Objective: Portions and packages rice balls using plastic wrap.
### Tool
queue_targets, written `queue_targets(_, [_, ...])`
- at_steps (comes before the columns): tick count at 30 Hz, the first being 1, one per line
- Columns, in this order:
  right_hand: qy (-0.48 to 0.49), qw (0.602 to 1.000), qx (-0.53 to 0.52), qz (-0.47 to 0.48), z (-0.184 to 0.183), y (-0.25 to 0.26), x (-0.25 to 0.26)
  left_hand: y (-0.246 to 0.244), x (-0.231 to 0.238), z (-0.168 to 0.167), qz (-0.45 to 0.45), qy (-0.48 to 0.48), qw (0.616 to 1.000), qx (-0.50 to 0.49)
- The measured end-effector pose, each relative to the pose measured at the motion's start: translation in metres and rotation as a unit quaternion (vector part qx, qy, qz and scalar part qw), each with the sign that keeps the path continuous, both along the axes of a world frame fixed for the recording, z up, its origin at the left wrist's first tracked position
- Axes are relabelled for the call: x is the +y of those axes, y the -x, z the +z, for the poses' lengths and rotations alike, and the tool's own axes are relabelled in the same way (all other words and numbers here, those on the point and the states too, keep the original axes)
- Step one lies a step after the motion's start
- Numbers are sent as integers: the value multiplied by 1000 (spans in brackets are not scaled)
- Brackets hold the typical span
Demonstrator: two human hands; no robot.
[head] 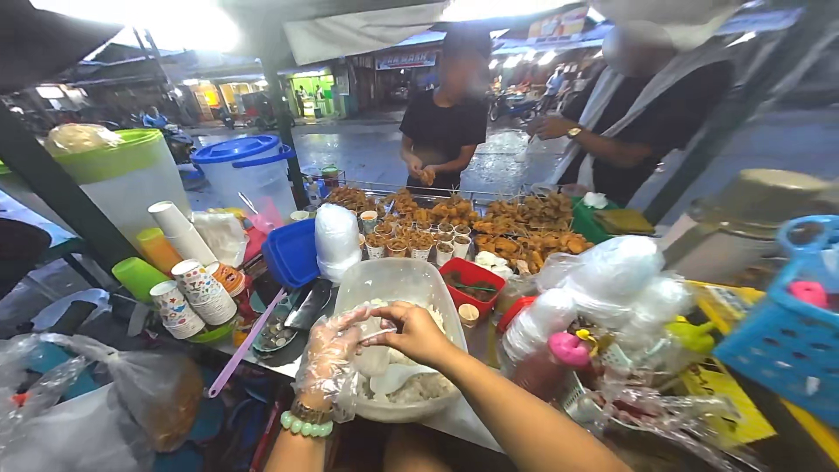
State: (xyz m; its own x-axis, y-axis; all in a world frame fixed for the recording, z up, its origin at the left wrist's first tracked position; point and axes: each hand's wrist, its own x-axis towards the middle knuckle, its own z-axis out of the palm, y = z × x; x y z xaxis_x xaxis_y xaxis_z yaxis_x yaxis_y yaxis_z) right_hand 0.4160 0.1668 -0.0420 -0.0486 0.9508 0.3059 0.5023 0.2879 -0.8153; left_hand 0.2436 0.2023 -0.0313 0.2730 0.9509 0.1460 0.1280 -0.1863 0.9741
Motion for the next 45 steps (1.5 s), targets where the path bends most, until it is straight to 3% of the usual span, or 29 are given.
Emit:
queue_targets(2, [-9, 997, 72, 21, 0, -3, 3, 2, -1, -1, 8, 22, 998, -55])
queue_targets(4, [-19, 992, 120, -20, -3, -10, 10, 3, 2, 3, 26, 47, 997, -62])
queue_targets(5, [-1, 994, 87, -61, -7, -17, 14, 5, 5, 4, 34, 54, 996, -54])
queue_targets(7, [121, 980, -116, -105, -18, -28, 17, 8, 10, 4, 45, 61, 996, -49])
queue_targets(9, [260, 917, -297, -56, -31, -23, 14, 10, 18, 3, 51, 59, 996, -51])
queue_targets(11, [330, 860, -387, -18, -40, -9, 10, 10, 25, 1, 56, 57, 995, -58])
queue_targets(21, [355, 809, -467, 41, -52, 9, 23, 8, 59, -3, 85, 52, 992, -76])
queue_targets(27, [338, 851, -401, 5, -36, 14, 35, 6, 68, 3, 95, 47, 993, -53])
queue_targets(38, [315, 896, -307, 56, -34, 18, 28, 6, 70, 2, 93, 41, 994, -45])
queue_targets(45, [300, 950, -79, 25, -49, -31, -5, 8, 66, 3, 86, 53, 994, -45])
